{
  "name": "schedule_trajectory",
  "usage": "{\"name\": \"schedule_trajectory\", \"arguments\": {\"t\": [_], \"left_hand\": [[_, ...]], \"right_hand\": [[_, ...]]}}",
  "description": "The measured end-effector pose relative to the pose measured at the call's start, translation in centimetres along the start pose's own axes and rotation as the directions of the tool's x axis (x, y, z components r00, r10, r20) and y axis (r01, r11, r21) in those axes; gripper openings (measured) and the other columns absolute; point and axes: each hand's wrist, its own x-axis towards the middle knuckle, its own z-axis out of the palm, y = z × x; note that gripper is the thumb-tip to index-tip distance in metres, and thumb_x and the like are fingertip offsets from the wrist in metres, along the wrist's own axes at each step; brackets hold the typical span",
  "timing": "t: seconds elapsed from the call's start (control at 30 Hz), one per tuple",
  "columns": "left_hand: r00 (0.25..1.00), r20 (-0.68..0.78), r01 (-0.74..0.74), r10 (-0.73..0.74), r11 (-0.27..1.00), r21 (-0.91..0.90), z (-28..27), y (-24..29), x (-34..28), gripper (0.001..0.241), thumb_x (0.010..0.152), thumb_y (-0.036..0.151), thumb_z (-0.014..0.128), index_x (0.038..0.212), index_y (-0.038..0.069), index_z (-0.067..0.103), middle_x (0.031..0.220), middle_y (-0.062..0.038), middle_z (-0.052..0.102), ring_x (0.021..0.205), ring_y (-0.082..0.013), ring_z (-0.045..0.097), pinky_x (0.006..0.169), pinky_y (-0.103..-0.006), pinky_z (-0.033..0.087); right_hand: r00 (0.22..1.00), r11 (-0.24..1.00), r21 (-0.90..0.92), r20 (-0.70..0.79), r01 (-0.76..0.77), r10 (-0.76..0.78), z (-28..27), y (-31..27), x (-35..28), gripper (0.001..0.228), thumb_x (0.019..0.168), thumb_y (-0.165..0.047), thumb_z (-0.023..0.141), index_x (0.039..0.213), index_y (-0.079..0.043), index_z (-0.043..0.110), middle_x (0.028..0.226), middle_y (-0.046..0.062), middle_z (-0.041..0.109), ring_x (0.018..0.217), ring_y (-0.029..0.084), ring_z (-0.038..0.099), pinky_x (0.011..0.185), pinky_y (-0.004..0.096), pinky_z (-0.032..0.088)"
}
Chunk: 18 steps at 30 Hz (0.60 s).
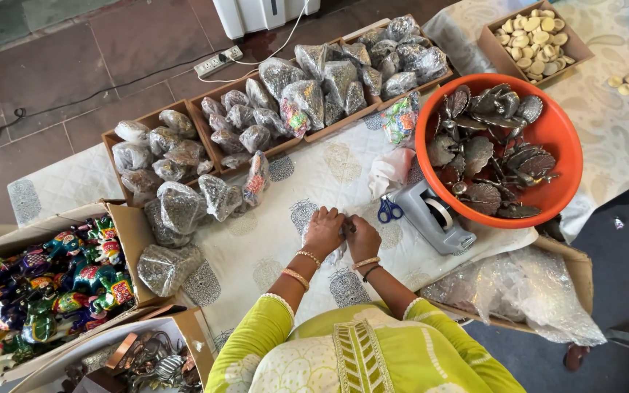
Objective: The person wraps metal decorative ornaments in bubble wrap, presses the wrap around each item, tears tape from a tape dispenser and cuts it with scissors to secure the wrapping, and places the wrapped items into a cardboard box, handling items one at a time.
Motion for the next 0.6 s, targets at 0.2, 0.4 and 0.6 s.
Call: {"name": "schedule_trajectory", "arguments": {"t": [0.2, 0.4, 0.6], "left_hand": [[1.000, -0.011, -0.009, 0.009, 1.000, 0.013, 0.4, -0.3, 0.0, 0.035, 0.074, 0.021, 0.079, 0.107, 0.010, 0.070, 0.109, -0.007, 0.065, 0.108, -0.0276, 0.058, 0.099, -0.0407, 0.045], [1.000, -0.011, -0.015, 0.015, 1.000, 0.006, 1.2, -0.6, 0.0, 0.032, 0.081, 0.024, 0.077, 0.107, 0.009, 0.068, 0.109, -0.008, 0.065, 0.110, -0.0271, 0.058, 0.100, -0.0408, 0.045], [0.999, 0.041, 0.003, -0.004, 1.000, 0.030, -0.6, 0.4, 0.0, 0.069, 0.076, 0.032, 0.084, 0.126, 0.002, 0.047, 0.108, -0.014, 0.064, 0.112, -0.0305, 0.057, 0.098, -0.0422, 0.044]], "right_hand": [[0.996, 0.995, -0.063, 0.002, 0.084, -0.084, -0.4, -0.2, 0.0, 0.011, 0.088, -0.019, 0.074, 0.089, -0.012, 0.066, 0.086, 0.005, 0.073, 0.074, 0.030, 0.070, 0.063, 0.041, 0.053], [0.990, 0.994, -0.064, 0.116, 0.085, -0.077, -2.4, -2.2, 0.8, 0.022, 0.088, -0.015, 0.072, 0.108, -0.015, 0.062, 0.088, 0.006, 0.072, 0.079, 0.030, 0.070, 0.065, 0.043, 0.052], [0.968, 0.945, -0.211, 0.053, 0.250, -0.244, -1.1, 0.6, 0.3, 0.022, 0.081, -0.008, 0.073, 0.100, -0.017, 0.066, 0.095, 0.005, 0.061, 0.093, 0.030, 0.059, 0.068, 0.043, 0.052]]}}
